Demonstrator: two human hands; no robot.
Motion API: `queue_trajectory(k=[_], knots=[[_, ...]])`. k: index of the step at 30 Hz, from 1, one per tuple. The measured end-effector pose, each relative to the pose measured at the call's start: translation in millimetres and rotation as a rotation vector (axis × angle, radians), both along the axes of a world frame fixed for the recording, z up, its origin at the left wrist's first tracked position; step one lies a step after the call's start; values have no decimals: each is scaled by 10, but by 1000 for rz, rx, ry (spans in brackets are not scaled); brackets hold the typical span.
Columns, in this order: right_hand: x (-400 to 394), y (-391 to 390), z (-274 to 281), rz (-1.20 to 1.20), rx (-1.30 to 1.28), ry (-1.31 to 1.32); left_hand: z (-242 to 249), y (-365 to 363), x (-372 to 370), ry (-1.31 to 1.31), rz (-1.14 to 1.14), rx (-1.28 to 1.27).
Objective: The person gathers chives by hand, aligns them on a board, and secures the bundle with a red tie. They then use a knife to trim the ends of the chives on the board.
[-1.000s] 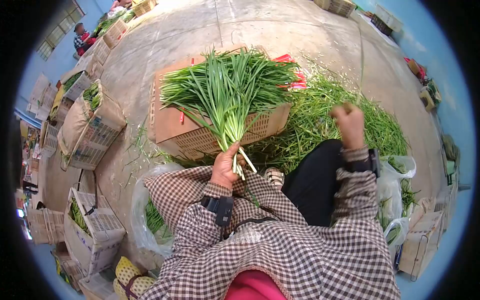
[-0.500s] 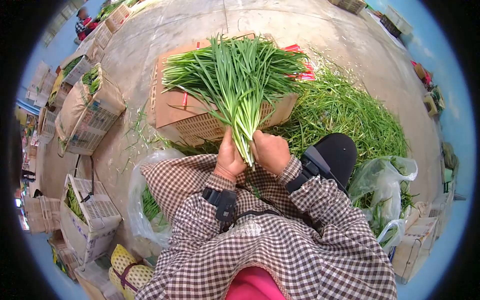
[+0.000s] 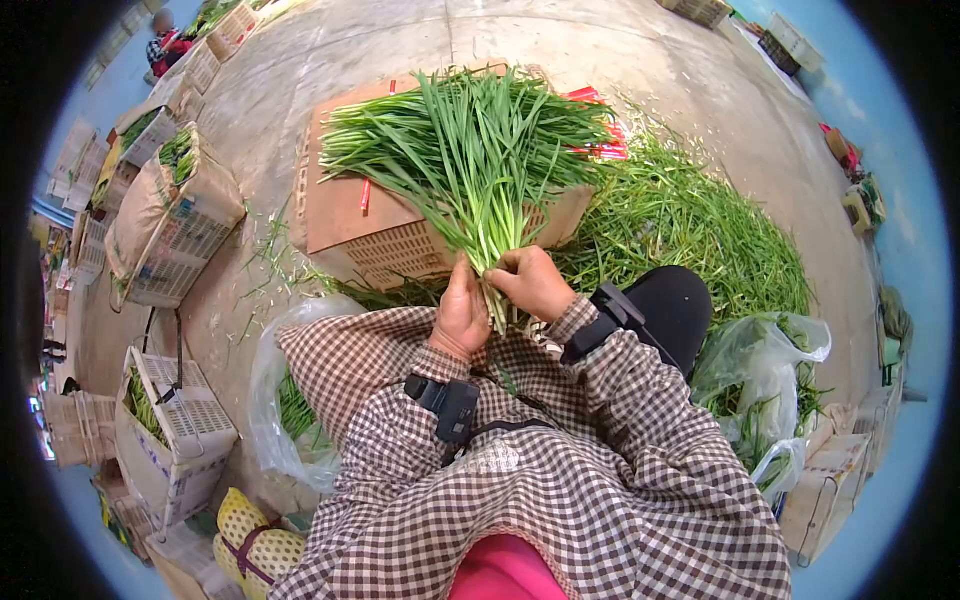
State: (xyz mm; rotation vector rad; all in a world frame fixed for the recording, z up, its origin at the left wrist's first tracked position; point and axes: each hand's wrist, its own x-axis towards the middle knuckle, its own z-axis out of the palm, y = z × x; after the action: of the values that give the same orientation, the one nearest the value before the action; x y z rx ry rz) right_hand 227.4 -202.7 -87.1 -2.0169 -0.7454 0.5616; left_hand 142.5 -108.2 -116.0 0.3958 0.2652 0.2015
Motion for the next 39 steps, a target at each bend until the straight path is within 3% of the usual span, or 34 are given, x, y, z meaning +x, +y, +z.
queue_trajectory(k=[2,3,5,7,9,11,13,15,19,21,23,27,28,30,31,32,33,34,37,39], knots=[[2,-42,52,-132,125,470,-170,24,8,32,-29,-12],[11,-70,69,-136,122,469,-196,33,13,61,-54,-19],[39,-123,90,-113,149,728,-241,36,26,90,-49,-78],[19,-134,83,-120,159,749,-271,58,31,95,-79,-59],[14,-154,71,-35,40,429,-270,67,27,105,-79,-85],[-66,-154,82,-51,40,346,-228,61,45,161,-101,-14],[-123,-158,-13,-25,86,-292,-279,67,60,167,-121,-46],[-199,-231,24,-66,58,-333,-311,71,78,206,-117,-102],[-234,-459,269,8,115,-89,-338,92,52,240,-116,-42],[-240,-634,641,6,148,507,-403,117,53,275,-91,-41],[-34,-919,787,17,287,331,-302,120,24,344,-57,67],[645,-1229,892,-752,1233,630,-166,85,20,306,-75,123],[624,-1225,892,-747,1236,626,-172,80,23,340,-82,163],[478,-1128,860,-704,563,123,-165,85,46,385,-90,238],[346,-1050,840,-513,297,-9,-165,75,40,390,-93,241],[206,-891,785,-263,250,-10,-159,61,42,379,-79,229],[27,-710,745,-162,211,113,-156,48,45,366,-67,217],[-72,-568,527,-50,158,-31,-272,69,45,296,-123,199],[-252,-208,313,61,-165,-381,-147,-23,77,259,-26,57],[-207,-154,180,60,-155,-387,-87,18,58,215,-77,44]])
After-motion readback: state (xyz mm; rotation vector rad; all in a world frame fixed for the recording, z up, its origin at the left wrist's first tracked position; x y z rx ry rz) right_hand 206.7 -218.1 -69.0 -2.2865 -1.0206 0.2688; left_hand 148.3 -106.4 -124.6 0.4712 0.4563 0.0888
